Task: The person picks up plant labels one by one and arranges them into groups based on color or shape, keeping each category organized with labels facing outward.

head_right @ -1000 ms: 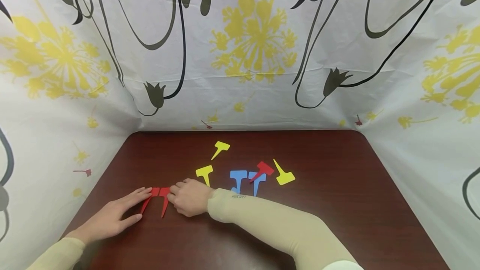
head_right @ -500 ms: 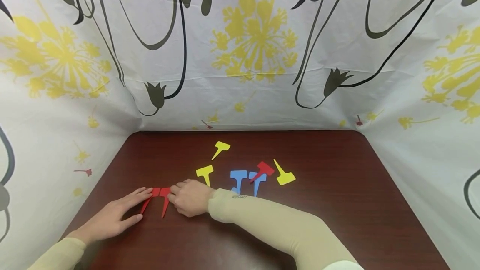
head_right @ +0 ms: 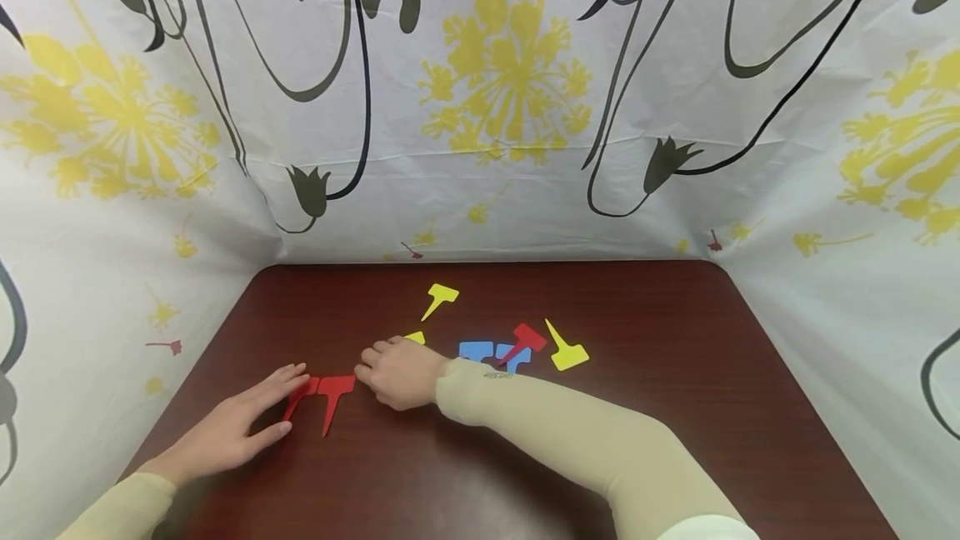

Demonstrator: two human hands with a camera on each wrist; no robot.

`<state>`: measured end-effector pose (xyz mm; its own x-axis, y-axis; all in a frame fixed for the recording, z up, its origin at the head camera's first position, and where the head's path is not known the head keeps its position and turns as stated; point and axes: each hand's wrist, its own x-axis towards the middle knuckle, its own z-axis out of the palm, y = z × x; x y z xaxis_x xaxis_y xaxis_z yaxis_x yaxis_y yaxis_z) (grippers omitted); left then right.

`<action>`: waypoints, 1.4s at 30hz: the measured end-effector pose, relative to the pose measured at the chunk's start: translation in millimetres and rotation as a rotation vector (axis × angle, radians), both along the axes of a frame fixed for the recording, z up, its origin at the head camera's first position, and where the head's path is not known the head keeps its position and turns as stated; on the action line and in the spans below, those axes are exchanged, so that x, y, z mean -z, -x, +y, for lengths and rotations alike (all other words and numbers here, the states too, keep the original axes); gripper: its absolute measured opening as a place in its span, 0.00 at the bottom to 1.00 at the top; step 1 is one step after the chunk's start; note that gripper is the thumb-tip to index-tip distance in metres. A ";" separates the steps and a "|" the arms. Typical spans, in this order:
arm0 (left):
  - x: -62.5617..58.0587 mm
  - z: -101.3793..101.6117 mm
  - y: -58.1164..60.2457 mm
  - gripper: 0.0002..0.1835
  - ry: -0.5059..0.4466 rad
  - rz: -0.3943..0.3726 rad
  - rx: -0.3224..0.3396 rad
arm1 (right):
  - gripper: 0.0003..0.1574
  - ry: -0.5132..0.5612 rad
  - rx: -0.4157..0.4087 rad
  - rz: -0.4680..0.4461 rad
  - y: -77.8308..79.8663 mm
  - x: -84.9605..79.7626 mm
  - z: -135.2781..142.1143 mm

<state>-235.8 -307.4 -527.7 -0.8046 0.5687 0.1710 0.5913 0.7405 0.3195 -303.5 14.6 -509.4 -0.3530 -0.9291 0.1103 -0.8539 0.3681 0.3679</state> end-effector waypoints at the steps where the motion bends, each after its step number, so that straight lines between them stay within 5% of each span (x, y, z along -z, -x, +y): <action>1: -0.8 2.9 -0.3 0.35 0.010 -0.006 0.005 | 0.27 -0.003 0.004 0.007 1.8 -0.1 4.7; 9: 3.6 20.3 -0.6 0.39 0.060 -0.021 0.111 | 0.20 0.029 0.021 0.045 13.1 -5.9 41.7; 14: 6.0 27.4 -0.4 0.40 0.134 -0.002 0.119 | 0.12 0.035 0.041 0.038 16.0 -13.0 64.8; 26: 12.1 34.3 0.6 0.40 0.154 0.076 0.159 | 0.18 -0.019 0.095 0.070 15.8 -21.4 127.1; 42: 12.6 30.1 -3.4 0.40 0.179 0.108 0.155 | 0.17 0.070 0.150 -0.075 -2.1 -24.2 185.2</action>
